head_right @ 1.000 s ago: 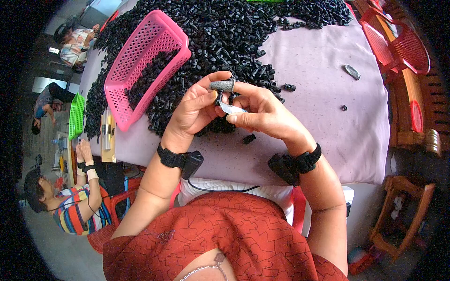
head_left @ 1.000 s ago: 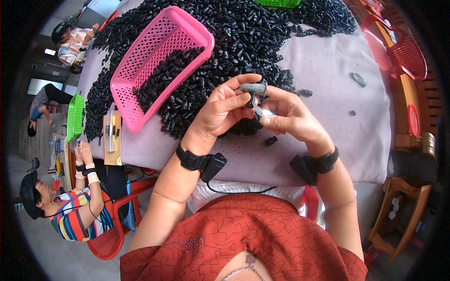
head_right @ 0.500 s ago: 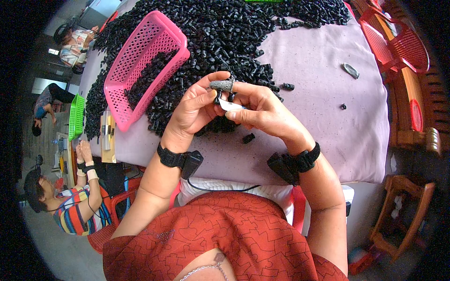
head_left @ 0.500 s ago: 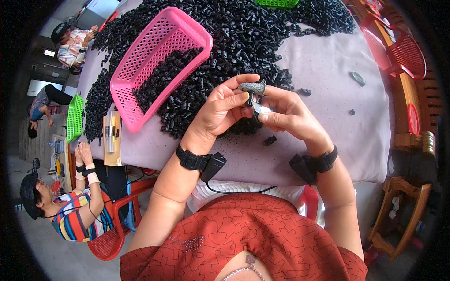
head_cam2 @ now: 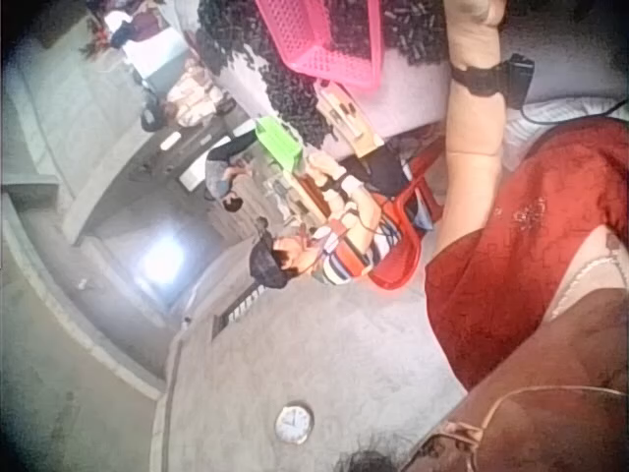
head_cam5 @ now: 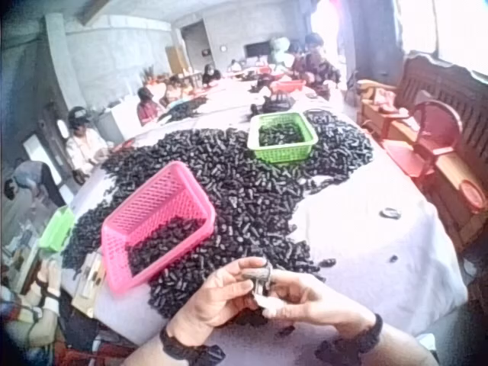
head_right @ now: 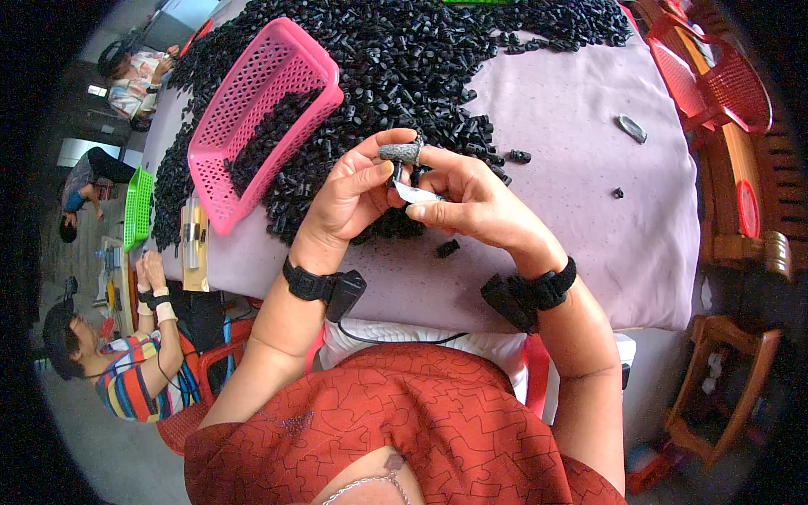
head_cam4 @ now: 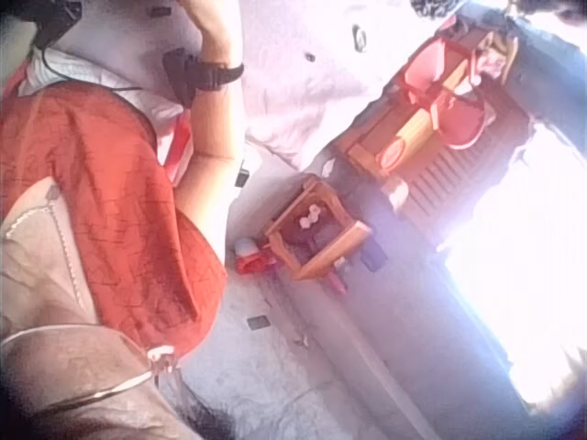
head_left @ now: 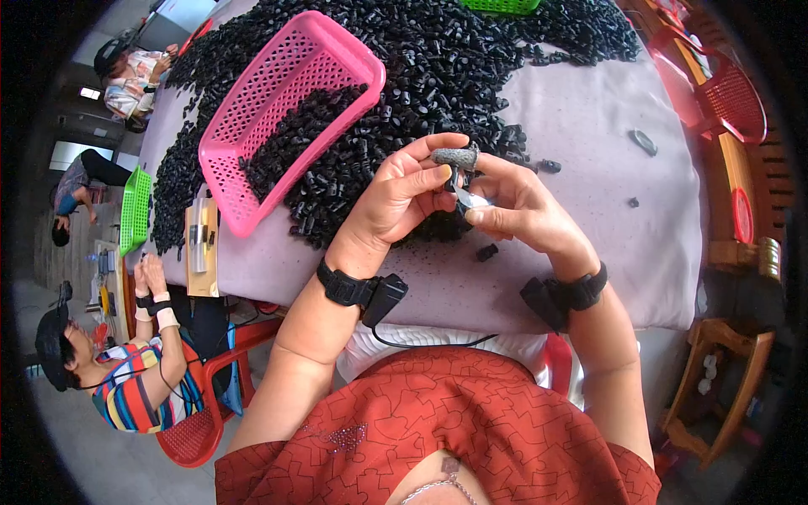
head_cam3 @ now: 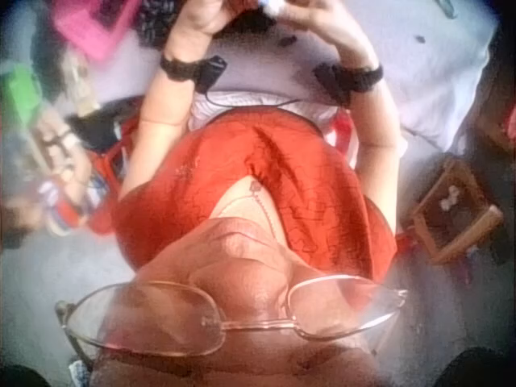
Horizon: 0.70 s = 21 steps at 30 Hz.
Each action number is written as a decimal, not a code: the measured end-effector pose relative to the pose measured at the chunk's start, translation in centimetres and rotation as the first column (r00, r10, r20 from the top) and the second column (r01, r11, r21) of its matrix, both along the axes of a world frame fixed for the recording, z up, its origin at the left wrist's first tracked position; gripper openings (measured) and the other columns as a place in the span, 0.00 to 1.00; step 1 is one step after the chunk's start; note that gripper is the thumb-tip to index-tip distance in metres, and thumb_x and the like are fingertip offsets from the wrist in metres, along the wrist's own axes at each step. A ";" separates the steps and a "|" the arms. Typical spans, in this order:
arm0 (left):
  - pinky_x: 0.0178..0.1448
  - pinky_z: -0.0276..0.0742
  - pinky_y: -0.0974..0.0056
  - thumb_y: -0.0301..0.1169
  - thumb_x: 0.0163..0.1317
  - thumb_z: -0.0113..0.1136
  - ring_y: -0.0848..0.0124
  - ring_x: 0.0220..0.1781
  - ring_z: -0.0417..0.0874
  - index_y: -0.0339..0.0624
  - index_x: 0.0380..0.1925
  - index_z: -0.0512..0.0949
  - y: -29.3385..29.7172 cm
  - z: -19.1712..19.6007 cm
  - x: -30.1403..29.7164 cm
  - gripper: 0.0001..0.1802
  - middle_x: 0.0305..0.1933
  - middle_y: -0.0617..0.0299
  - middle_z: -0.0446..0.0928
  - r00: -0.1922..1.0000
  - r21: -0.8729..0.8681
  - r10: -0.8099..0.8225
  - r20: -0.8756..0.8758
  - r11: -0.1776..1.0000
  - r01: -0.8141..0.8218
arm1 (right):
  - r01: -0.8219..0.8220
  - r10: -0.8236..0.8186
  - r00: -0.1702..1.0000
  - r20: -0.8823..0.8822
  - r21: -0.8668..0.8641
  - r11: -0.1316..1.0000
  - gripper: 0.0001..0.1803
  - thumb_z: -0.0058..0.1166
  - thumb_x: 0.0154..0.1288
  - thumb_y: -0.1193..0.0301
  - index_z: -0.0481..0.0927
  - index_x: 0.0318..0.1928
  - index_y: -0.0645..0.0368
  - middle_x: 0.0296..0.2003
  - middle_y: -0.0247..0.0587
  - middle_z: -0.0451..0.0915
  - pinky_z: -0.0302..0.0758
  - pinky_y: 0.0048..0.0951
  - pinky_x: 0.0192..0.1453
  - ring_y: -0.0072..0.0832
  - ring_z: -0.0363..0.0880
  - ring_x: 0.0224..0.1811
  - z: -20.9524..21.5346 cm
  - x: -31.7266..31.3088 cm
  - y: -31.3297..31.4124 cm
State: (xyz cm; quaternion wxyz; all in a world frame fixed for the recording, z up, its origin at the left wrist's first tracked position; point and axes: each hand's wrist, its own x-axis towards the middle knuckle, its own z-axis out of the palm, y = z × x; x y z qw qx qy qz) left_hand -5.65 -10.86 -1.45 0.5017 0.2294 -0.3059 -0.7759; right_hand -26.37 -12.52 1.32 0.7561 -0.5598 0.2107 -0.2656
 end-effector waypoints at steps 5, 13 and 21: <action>0.41 0.84 0.71 0.24 0.65 0.59 0.76 0.37 0.84 0.38 0.59 0.70 0.0 0.0 0.1 0.22 0.46 0.61 0.81 1.000 0.000 -0.019 0.004 1.000 0.019 | 0.007 -0.006 1.000 -0.021 0.009 1.000 0.29 0.59 0.65 0.67 0.68 0.65 0.59 0.27 0.22 0.71 0.62 0.15 0.27 0.10 0.64 0.25 0.0 0.0 -0.1; 0.39 0.84 0.72 0.24 0.64 0.59 0.77 0.34 0.83 0.38 0.58 0.71 -0.2 0.1 0.2 0.22 0.45 0.62 0.80 0.999 -0.010 -0.042 0.021 0.999 0.042 | 0.023 -0.023 1.000 -0.009 0.023 0.999 0.22 0.56 0.66 0.69 0.74 0.61 0.58 0.34 0.20 0.79 0.59 0.13 0.25 0.07 0.63 0.24 -0.6 0.1 -0.7; 0.38 0.79 0.72 0.25 0.63 0.62 0.75 0.32 0.80 0.36 0.54 0.74 0.1 0.9 0.2 0.19 0.38 0.61 0.80 0.980 -0.115 0.173 0.096 0.980 -0.162 | 0.166 -0.166 0.986 -0.030 0.000 0.986 0.22 0.54 0.67 0.71 0.73 0.62 0.58 0.26 0.19 0.71 0.56 0.13 0.23 0.08 0.60 0.22 0.2 -0.2 -0.3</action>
